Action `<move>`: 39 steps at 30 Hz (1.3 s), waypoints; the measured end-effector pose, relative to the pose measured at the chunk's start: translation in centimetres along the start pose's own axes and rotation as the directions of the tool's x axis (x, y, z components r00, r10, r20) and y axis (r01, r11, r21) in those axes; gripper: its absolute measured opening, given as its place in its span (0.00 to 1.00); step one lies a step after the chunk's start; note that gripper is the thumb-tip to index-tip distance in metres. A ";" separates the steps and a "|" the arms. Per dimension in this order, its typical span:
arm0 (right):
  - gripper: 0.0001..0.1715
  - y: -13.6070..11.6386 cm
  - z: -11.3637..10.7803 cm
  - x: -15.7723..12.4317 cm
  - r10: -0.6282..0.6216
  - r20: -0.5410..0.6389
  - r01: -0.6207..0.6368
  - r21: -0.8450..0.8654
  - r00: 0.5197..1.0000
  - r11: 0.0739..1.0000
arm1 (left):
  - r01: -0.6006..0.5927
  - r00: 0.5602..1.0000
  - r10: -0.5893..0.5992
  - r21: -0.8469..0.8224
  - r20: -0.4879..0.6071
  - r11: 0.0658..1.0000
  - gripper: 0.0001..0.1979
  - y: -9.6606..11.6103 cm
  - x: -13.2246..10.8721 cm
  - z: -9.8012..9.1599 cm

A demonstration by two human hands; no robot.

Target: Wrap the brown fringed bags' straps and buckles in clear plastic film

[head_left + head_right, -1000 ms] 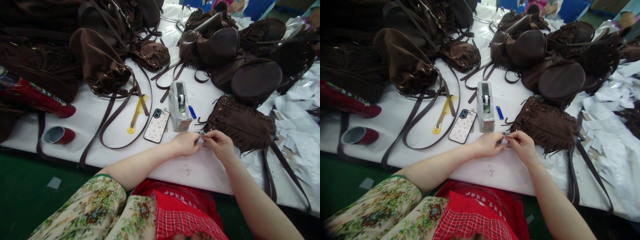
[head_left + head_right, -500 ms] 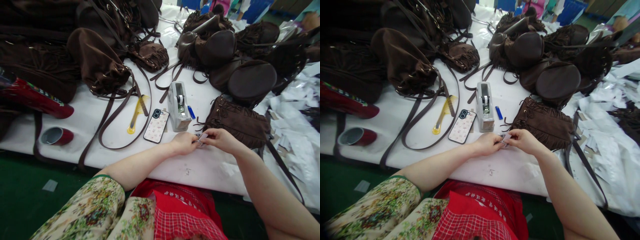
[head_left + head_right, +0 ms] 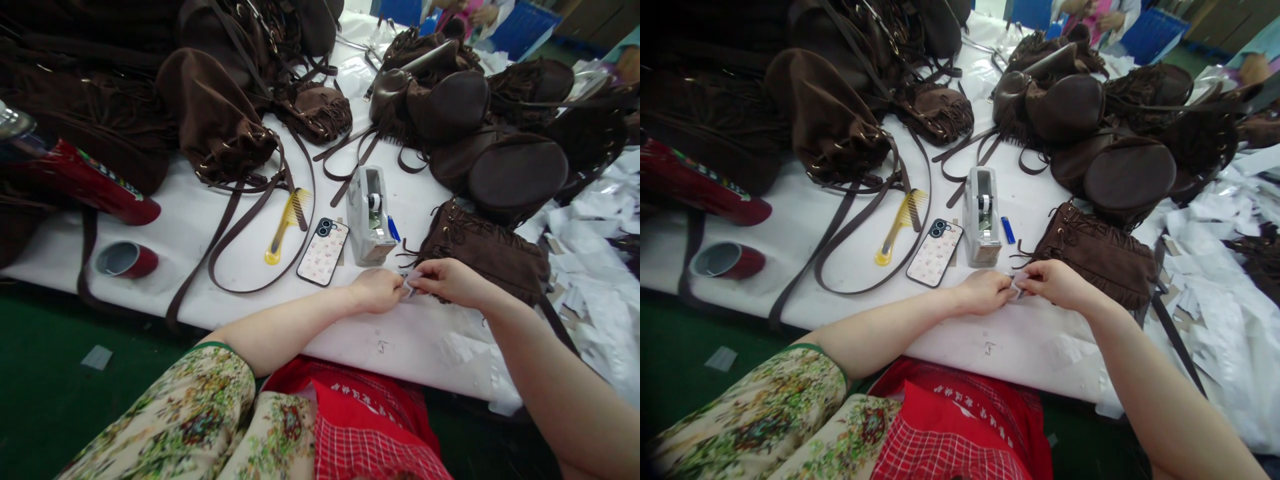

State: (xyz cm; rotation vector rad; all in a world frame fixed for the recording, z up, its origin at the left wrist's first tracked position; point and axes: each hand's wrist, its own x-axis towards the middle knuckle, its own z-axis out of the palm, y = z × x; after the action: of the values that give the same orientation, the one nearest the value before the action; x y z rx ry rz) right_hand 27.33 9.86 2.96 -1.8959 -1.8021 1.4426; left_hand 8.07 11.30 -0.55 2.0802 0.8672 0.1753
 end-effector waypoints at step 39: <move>0.19 -5.0 2.6 0.8 -0.328 -0.567 0.295 -0.153 0.755 0.943 | 0.223 0.967 -0.218 -0.841 0.128 0.494 0.11 -0.4 0.6 1.1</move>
State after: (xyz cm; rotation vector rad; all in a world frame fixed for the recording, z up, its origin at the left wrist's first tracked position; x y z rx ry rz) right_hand 21.91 10.61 4.61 -1.6896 -1.7290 0.5964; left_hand 8.75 11.07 -1.66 1.0093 0.8008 0.3738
